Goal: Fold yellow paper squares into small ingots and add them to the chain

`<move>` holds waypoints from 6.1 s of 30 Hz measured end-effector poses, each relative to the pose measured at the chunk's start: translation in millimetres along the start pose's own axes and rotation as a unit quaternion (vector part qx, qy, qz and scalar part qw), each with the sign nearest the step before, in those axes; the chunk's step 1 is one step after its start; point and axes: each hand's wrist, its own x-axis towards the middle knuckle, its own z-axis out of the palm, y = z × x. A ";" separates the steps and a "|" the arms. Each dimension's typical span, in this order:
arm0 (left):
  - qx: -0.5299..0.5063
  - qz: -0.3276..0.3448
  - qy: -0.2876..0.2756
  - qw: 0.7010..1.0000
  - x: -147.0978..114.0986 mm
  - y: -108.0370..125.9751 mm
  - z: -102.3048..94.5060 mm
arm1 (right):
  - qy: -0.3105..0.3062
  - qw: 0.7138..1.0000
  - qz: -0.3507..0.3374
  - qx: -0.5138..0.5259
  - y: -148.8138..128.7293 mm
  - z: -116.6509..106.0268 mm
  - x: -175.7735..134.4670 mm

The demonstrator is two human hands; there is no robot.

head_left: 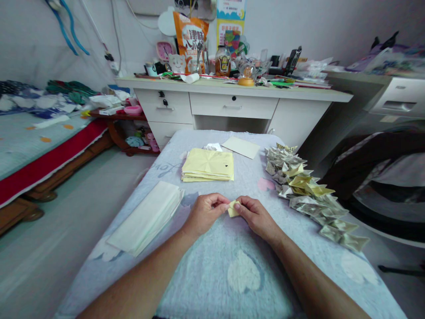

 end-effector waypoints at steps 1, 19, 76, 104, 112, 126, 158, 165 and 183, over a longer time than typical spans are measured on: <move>-0.002 0.000 0.000 1.000 -0.3 -0.7 0.1 | -0.002 1.000 0.000 0.002 0.1 0.0 0.0; -0.010 0.001 -0.021 1.000 1.4 0.8 4.8 | 0.021 0.994 -0.037 -0.097 -6.3 1.1 -1.8; -0.036 -0.006 -0.061 0.997 3.1 -0.2 4.6 | 0.023 0.985 -0.059 -0.159 -13.8 0.0 -3.8; 0.194 0.131 -0.017 0.972 -1.1 5.0 7.2 | 0.060 0.942 -0.133 -0.301 -2.6 5.0 -0.4; 0.259 0.163 -0.032 0.951 0.7 -5.4 6.7 | 0.053 0.934 -0.116 -0.334 -1.4 7.0 0.7; 0.358 0.188 -0.090 0.910 -3.6 -4.5 1.4 | -0.009 0.942 -0.107 -0.318 -1.0 0.6 -2.7; 0.331 0.052 -0.029 0.942 -3.1 -0.9 5.1 | 0.001 0.941 -0.013 -0.337 -7.5 0.9 -1.3; 0.346 0.030 -0.024 0.937 -2.0 -2.9 5.0 | 0.009 0.937 -0.005 -0.348 -6.3 3.6 -0.2; 0.394 -0.004 -0.008 0.919 -1.0 -3.3 4.2 | 0.039 0.913 0.034 -0.404 -5.7 10.7 1.5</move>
